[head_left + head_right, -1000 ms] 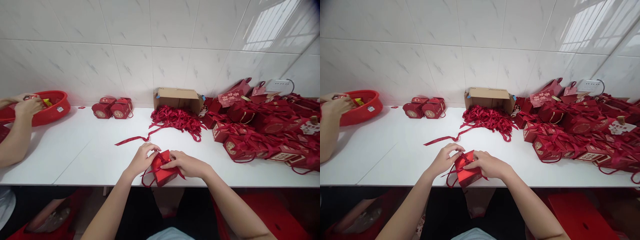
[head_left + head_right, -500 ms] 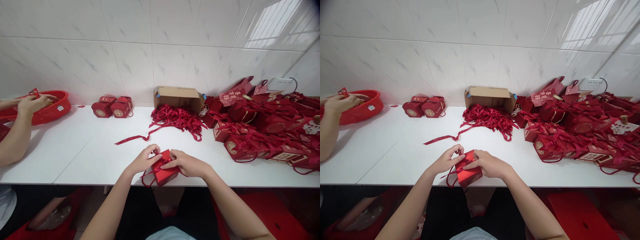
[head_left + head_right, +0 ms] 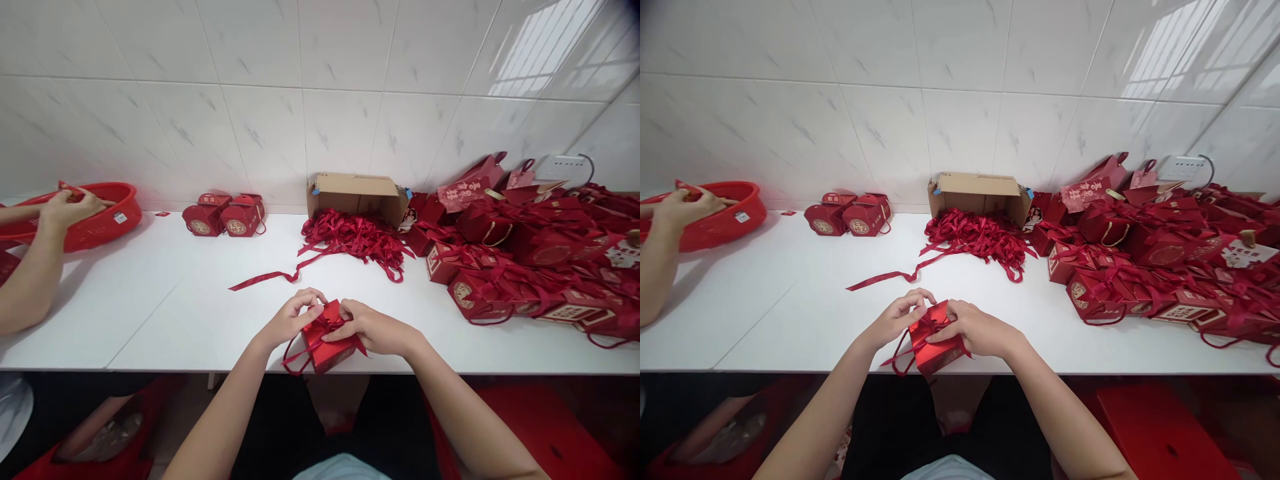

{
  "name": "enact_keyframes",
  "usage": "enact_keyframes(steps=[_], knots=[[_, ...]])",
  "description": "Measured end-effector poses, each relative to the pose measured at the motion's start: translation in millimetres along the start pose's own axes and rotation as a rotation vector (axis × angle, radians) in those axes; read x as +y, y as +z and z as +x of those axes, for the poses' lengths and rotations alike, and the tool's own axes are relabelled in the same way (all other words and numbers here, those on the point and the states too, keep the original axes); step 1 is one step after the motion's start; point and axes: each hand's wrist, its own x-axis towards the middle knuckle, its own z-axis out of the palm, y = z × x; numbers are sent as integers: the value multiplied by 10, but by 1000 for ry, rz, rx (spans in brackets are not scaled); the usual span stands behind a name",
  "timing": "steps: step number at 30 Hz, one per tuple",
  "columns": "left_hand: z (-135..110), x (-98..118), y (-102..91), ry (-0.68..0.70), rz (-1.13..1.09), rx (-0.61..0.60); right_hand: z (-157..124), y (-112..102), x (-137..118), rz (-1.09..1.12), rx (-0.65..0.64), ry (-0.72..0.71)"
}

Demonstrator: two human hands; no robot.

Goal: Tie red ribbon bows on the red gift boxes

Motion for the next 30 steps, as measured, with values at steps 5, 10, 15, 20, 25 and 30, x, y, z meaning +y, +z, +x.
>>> enact_keyframes(steps=[5,10,15,20,25,30], knots=[[-15,27,112,-3,11,86,-13,34,37,4,5,1],[-30,8,187,-26,44,124,-19,35,32,4,38,-15],[-32,23,185,-59,17,108,-41,-4,6,96,190,-26],[-42,58,168,-67,72,115,-64,23,48,238,464,72],[-35,64,187,-40,5,83,-86,63,94,266,523,114],[-39,21,185,-80,-10,87,-131,108,137,258,575,108]])
